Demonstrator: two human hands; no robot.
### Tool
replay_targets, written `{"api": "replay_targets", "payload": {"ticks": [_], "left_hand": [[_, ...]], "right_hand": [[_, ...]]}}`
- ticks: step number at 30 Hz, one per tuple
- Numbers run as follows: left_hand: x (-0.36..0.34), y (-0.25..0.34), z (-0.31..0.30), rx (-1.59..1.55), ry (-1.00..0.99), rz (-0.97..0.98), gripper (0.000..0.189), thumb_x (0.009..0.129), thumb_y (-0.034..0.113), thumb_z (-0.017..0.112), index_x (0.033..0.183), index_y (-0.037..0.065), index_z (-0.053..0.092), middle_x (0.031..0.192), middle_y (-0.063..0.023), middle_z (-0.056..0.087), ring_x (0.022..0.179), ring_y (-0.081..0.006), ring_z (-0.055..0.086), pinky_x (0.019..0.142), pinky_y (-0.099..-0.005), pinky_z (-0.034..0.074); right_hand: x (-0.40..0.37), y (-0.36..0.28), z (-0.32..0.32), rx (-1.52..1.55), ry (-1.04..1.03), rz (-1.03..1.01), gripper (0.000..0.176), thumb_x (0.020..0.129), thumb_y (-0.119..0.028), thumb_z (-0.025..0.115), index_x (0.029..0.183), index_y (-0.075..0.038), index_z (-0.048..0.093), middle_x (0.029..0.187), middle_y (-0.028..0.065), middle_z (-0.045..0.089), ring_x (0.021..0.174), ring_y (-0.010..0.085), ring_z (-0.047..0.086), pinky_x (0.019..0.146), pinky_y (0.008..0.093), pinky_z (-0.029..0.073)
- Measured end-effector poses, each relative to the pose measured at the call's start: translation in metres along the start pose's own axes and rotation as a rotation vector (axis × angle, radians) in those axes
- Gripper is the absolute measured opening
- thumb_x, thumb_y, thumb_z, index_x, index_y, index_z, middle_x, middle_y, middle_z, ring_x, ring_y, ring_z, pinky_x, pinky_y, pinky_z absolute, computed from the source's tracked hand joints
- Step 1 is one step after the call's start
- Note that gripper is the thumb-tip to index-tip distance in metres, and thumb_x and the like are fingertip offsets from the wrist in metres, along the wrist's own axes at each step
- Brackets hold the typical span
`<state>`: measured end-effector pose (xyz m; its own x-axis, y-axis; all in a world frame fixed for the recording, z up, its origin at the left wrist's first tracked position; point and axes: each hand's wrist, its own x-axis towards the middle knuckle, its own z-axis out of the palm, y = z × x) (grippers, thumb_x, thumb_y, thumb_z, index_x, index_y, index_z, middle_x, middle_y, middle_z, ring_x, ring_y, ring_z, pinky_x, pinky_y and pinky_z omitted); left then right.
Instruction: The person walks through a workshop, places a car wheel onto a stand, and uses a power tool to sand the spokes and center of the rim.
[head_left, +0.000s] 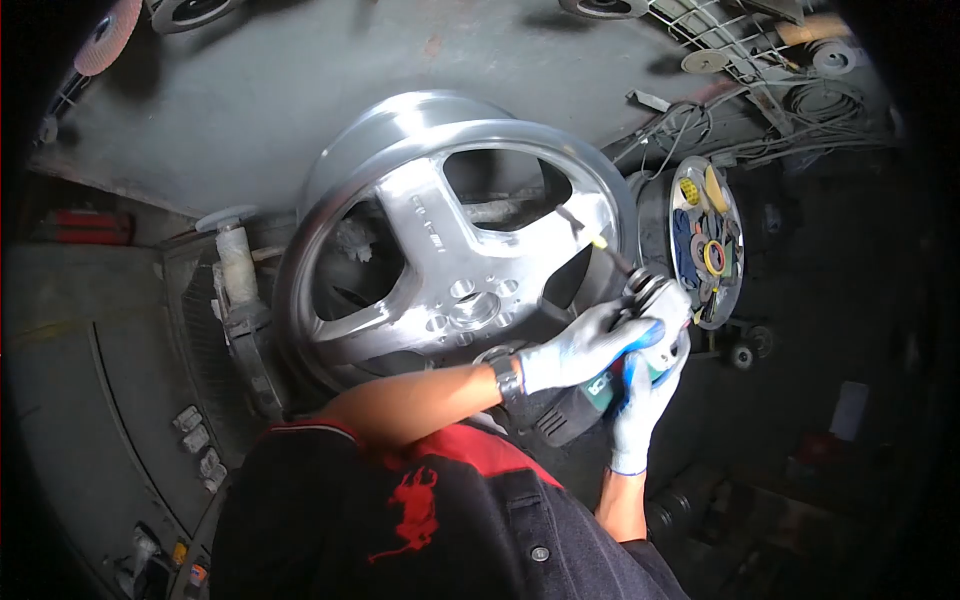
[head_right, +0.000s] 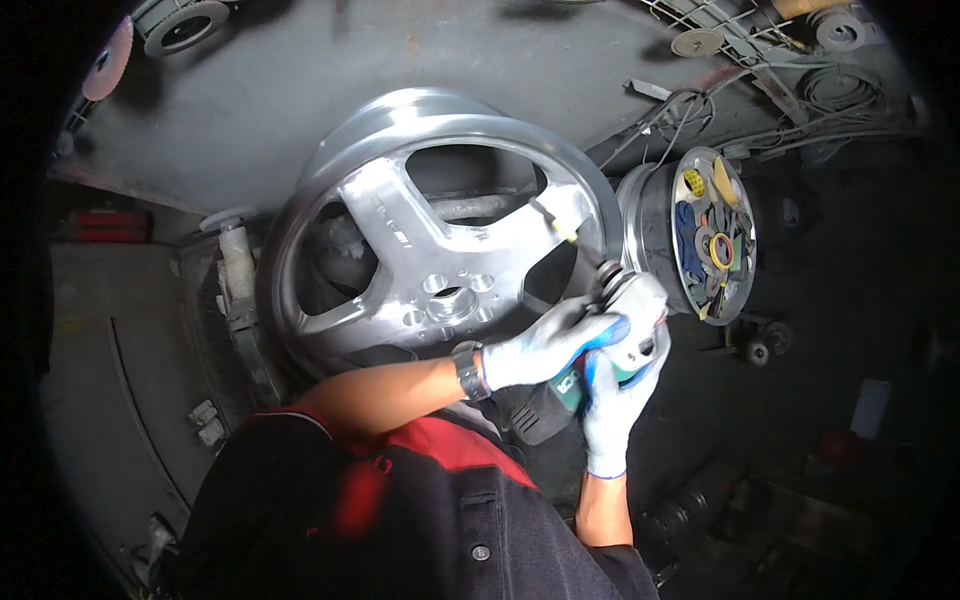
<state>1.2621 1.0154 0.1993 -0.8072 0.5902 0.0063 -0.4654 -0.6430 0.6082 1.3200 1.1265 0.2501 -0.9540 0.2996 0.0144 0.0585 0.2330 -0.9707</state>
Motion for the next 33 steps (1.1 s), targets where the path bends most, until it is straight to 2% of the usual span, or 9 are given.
{"api": "replay_targets", "payload": {"ticks": [3,7,11,14,17,22,24,28,33], "left_hand": [[0.015,0.006,-0.003,-0.063,-0.083,-0.02,0.048,0.097,0.036,0.059,0.125,-0.003,0.056,0.115,-0.0069,0.063,0.106,-0.0131,0.057,0.095,-0.0287,0.046],[-0.004,-0.003,-0.008,-0.031,-0.013,0.035,0.048,0.095,0.035,0.061,0.126,-0.002,0.057,0.114,-0.0052,0.063,0.105,-0.0122,0.055,0.094,-0.0287,0.044],[-0.032,-0.011,-0.011,-0.023,0.012,0.125,0.067,0.091,0.033,0.058,0.143,-0.006,0.041,0.138,-0.0104,0.051,0.129,-0.017,0.045,0.11,-0.0322,0.035],[-0.042,-0.008,-0.006,-0.039,0.073,0.097,0.065,0.093,0.032,0.058,0.143,-0.005,0.04,0.138,-0.0112,0.052,0.127,-0.0173,0.047,0.109,-0.0326,0.036],[-0.013,-0.001,-0.008,-0.021,0.001,0.019,0.057,0.097,0.033,0.058,0.137,-0.006,0.047,0.13,-0.0109,0.058,0.118,-0.0166,0.053,0.104,-0.0318,0.041],[0.002,0.011,-0.012,0.023,-0.073,-0.041,0.055,0.096,0.034,0.058,0.134,-0.005,0.05,0.123,-0.0102,0.061,0.113,-0.0139,0.054,0.101,-0.0303,0.043],[-0.007,-0.004,-0.011,-0.087,0.011,0.06,0.053,0.095,0.036,0.061,0.13,-0.003,0.055,0.119,-0.009,0.062,0.109,-0.0138,0.054,0.098,-0.0303,0.043],[-0.033,-0.011,-0.013,-0.033,0.071,0.174,0.062,0.094,0.034,0.061,0.14,-0.004,0.044,0.13,-0.0117,0.058,0.12,-0.0169,0.051,0.106,-0.0318,0.039],[-0.019,-0.006,-0.002,0.014,0.16,0.134,0.059,0.095,0.035,0.062,0.135,-0.005,0.047,0.123,-0.0125,0.062,0.114,-0.0162,0.055,0.101,-0.0318,0.042]], "right_hand": [[0.005,-0.003,0.006,-0.029,0.077,-0.009,0.086,0.077,-0.018,0.077,0.147,0.003,0.032,0.136,0.0146,0.048,0.124,0.0223,0.048,0.107,0.0366,0.038],[-0.007,-0.007,0.011,-0.159,0.049,-0.025,0.089,0.072,-0.013,0.076,0.147,0.003,0.03,0.137,0.0154,0.046,0.126,0.0232,0.046,0.109,0.0377,0.036],[-0.022,-0.008,0.011,-0.206,-0.097,0.009,0.093,0.067,-0.013,0.077,0.146,0.002,0.03,0.135,0.0159,0.047,0.125,0.0235,0.047,0.109,0.0383,0.036],[-0.023,-0.009,0.012,-0.238,-0.117,0.031,0.093,0.067,-0.013,0.077,0.147,0.001,0.031,0.135,0.0155,0.048,0.125,0.0234,0.047,0.108,0.0382,0.037],[-0.008,-0.013,0.012,-0.081,-0.034,0.051,0.088,0.072,-0.011,0.075,0.147,0.001,0.03,0.135,0.015,0.048,0.124,0.0221,0.048,0.107,0.0377,0.038],[-0.002,-0.014,0.015,-0.164,0.062,0.003,0.09,0.072,-0.011,0.076,0.147,0.002,0.029,0.135,0.0159,0.047,0.124,0.0227,0.048,0.107,0.0376,0.038],[-0.007,-0.015,0.017,-0.206,0.012,-0.018,0.091,0.069,-0.011,0.077,0.146,0.003,0.03,0.134,0.0161,0.047,0.123,0.0233,0.048,0.107,0.0379,0.037],[-0.016,-0.008,0.015,-0.209,-0.08,-0.008,0.092,0.065,-0.009,0.077,0.145,0.002,0.032,0.132,0.0162,0.049,0.123,0.024,0.049,0.107,0.038,0.038],[-0.003,-0.019,0.01,-0.126,-0.102,0.089,0.086,0.071,-0.015,0.077,0.144,0.002,0.035,0.133,0.0148,0.05,0.122,0.0219,0.05,0.105,0.0363,0.04]]}}
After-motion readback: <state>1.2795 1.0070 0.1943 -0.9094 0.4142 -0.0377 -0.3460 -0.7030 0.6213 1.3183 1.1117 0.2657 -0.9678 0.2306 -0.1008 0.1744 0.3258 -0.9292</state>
